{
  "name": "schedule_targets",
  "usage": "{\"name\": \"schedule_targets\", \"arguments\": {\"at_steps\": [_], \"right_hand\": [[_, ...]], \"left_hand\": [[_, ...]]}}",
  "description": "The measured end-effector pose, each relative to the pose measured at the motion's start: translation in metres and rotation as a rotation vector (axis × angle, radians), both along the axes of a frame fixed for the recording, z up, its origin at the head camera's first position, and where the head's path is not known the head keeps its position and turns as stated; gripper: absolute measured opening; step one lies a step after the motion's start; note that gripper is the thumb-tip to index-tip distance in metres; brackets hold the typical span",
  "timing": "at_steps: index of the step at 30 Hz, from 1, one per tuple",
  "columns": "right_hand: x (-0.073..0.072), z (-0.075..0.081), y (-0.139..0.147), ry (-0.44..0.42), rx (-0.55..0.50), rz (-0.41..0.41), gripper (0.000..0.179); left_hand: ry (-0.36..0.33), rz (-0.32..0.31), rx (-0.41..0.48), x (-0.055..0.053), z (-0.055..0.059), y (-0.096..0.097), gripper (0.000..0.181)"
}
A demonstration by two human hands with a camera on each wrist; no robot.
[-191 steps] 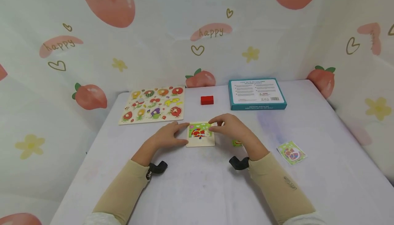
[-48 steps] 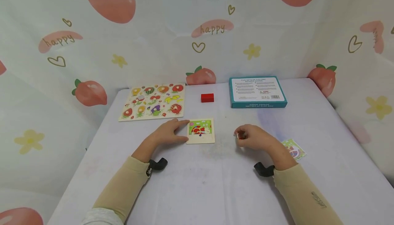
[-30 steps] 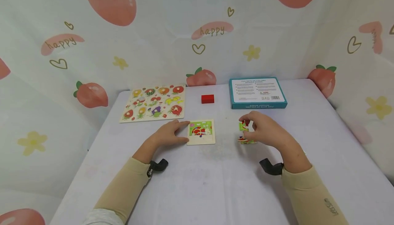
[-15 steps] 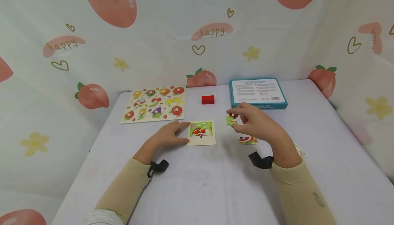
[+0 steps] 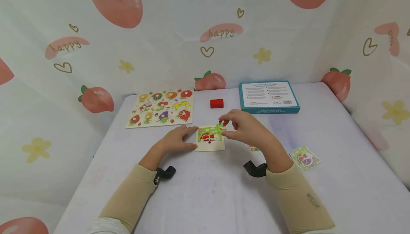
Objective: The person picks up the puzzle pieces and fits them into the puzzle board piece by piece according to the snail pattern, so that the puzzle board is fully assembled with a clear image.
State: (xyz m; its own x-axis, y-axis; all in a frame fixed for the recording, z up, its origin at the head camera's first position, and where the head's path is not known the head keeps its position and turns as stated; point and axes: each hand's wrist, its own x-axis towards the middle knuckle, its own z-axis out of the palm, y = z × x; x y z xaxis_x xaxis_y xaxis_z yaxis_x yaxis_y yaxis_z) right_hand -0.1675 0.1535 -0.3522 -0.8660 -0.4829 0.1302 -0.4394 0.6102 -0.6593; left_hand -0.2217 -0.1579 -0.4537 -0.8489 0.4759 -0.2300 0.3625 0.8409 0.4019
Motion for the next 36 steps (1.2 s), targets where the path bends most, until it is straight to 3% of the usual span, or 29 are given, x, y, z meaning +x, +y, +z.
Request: {"name": "schedule_targets", "arguments": {"at_steps": [14,30,36], "right_hand": [[-0.007,-0.024,-0.040,-0.082,0.002,-0.023,0.042],[-0.020,-0.064,-0.069,-0.172,0.108,-0.031,0.042],[-0.022,-0.079,-0.076,-0.221,0.104,-0.026,0.041]], "left_hand": [[0.007,-0.001,-0.022,-0.002,-0.001,0.002,0.078],[0.037,-0.035,-0.032,0.001,0.003,0.002,0.076],[0.027,-0.036,-0.020,-0.001,0.002,0.001,0.076]]}}
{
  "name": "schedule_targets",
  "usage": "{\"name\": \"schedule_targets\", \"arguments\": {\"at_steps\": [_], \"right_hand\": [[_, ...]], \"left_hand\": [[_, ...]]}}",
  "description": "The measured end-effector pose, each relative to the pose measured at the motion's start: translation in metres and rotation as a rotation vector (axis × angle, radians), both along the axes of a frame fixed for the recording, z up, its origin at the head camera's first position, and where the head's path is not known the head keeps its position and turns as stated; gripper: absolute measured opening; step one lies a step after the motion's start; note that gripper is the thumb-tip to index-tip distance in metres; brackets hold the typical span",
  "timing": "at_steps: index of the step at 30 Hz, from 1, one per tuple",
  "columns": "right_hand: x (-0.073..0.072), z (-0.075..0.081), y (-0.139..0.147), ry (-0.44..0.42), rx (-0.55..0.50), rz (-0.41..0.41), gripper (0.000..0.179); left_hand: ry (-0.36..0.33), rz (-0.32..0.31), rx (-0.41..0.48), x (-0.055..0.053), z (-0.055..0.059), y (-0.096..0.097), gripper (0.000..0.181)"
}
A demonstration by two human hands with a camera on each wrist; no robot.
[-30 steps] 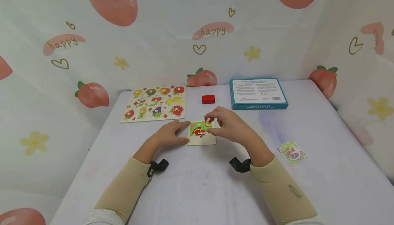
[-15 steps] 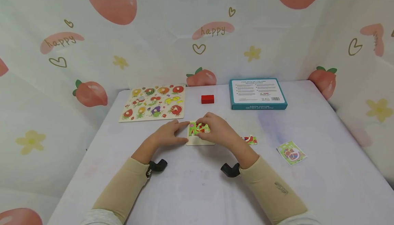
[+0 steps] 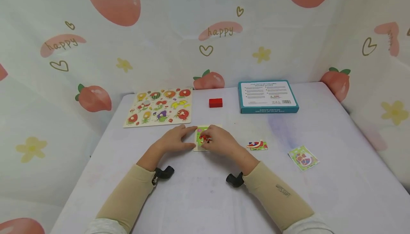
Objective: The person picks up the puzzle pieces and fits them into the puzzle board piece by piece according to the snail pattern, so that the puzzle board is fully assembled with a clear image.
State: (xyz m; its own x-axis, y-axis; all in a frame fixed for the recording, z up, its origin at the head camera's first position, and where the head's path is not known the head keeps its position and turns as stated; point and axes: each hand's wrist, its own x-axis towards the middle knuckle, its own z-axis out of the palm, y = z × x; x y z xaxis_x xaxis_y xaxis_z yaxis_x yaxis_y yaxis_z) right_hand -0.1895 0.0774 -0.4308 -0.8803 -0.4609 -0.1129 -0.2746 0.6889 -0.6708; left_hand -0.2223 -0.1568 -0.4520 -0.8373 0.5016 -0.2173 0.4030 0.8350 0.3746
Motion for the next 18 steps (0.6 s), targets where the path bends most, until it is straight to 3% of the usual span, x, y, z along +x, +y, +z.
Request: {"name": "schedule_targets", "arguments": {"at_steps": [9,18], "right_hand": [[-0.003,-0.020,-0.004,0.037,-0.013,0.031,0.041],[-0.003,-0.027,-0.006,0.105,0.007,0.015,0.040]], "left_hand": [[-0.005,-0.009,0.006,0.001,0.002,0.001,0.075],[0.003,0.000,0.009,0.001,0.001,0.000,0.075]]}}
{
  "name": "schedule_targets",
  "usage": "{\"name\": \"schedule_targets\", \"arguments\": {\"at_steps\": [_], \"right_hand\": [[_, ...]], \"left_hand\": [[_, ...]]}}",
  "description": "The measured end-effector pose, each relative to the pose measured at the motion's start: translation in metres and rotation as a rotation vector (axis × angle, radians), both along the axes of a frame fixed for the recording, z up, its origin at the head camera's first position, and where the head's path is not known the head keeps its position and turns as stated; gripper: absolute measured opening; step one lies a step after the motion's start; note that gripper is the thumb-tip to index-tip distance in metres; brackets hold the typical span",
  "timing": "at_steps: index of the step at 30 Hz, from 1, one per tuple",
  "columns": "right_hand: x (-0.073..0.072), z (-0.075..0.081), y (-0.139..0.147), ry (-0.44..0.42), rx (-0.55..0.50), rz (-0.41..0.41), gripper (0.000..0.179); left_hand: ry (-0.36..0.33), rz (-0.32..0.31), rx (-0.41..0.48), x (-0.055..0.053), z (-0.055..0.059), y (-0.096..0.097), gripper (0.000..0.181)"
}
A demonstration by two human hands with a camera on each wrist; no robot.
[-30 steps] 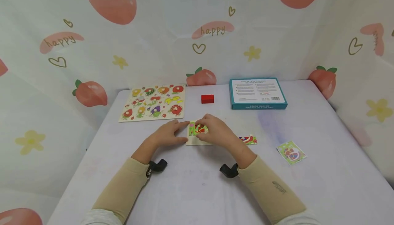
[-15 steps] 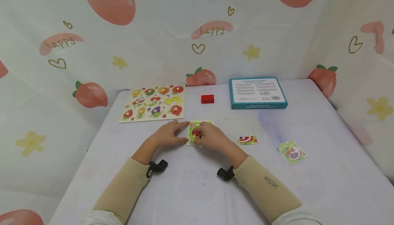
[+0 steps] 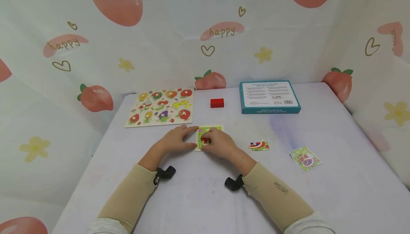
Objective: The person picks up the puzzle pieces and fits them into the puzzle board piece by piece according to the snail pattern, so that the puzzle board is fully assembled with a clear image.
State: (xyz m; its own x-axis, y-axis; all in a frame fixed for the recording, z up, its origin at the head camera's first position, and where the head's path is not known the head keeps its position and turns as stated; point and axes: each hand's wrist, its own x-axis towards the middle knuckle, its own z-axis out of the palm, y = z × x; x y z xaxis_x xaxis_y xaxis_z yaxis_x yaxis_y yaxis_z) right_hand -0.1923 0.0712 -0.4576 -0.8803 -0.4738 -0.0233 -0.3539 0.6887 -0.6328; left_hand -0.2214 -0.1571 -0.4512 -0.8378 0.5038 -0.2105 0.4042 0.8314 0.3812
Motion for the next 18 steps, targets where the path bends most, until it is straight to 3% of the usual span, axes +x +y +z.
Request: {"name": "schedule_targets", "arguments": {"at_steps": [13,18], "right_hand": [[0.012,-0.005,-0.010,0.201,0.143,-0.050,0.034],[0.013,-0.005,-0.010,0.209,0.178,-0.020,0.038]], "left_hand": [[0.007,0.000,-0.005,-0.001,-0.002,0.000,0.075],[0.005,0.007,-0.008,-0.002,-0.002,-0.001,0.076]]}}
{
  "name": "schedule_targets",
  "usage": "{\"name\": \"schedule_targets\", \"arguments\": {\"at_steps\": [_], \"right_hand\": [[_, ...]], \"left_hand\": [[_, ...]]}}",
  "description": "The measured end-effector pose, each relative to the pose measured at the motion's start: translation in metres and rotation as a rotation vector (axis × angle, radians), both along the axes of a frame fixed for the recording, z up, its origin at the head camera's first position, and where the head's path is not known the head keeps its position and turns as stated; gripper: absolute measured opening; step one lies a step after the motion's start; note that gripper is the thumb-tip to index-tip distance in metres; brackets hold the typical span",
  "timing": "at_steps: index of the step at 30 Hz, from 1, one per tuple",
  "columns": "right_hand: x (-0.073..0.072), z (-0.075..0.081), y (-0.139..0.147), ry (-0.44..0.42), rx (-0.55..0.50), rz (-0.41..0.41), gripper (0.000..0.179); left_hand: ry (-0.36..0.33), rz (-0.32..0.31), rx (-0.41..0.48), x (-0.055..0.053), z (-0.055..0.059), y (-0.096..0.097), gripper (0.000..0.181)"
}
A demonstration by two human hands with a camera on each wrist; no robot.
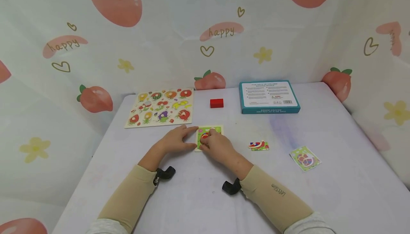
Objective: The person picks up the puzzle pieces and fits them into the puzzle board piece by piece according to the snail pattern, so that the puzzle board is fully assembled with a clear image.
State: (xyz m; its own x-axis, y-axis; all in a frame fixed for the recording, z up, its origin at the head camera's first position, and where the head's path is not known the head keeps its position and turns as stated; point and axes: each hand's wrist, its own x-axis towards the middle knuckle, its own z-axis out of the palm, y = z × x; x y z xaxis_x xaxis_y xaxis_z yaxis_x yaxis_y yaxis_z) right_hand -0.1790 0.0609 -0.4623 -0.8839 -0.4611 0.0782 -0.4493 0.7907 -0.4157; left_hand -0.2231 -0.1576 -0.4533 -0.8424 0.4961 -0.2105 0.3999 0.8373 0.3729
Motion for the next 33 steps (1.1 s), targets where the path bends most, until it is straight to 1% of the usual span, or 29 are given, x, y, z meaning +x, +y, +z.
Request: {"name": "schedule_targets", "arguments": {"at_steps": [3,6,9,13,17,22,27,33], "right_hand": [[0.000,0.004,0.002,-0.044,-0.027,0.006,0.041],[0.000,0.013,0.006,-0.098,-0.078,-0.012,0.046],[0.001,0.027,0.012,-0.146,-0.133,-0.032,0.047],[0.005,0.048,0.021,-0.171,-0.162,-0.038,0.046],[0.010,0.067,0.029,-0.152,-0.175,-0.024,0.044],[0.017,0.087,0.040,-0.139,-0.181,-0.016,0.043],[0.022,0.102,0.055,-0.138,-0.186,-0.006,0.044],[0.026,0.116,0.078,-0.077,-0.205,0.015,0.043]], "left_hand": [[-0.001,-0.003,0.004,0.000,0.000,0.000,0.076],[-0.006,-0.002,0.014,0.000,0.000,0.000,0.076],[-0.008,0.000,0.016,0.001,0.000,0.001,0.076],[-0.009,0.006,0.011,0.001,0.001,0.001,0.077],[-0.019,0.020,0.006,0.002,0.002,0.002,0.077],[-0.035,0.038,-0.001,0.004,0.004,0.002,0.077],[-0.040,0.034,-0.013,0.003,0.003,0.002,0.076],[-0.038,0.027,-0.015,0.003,0.003,0.002,0.076]]}}
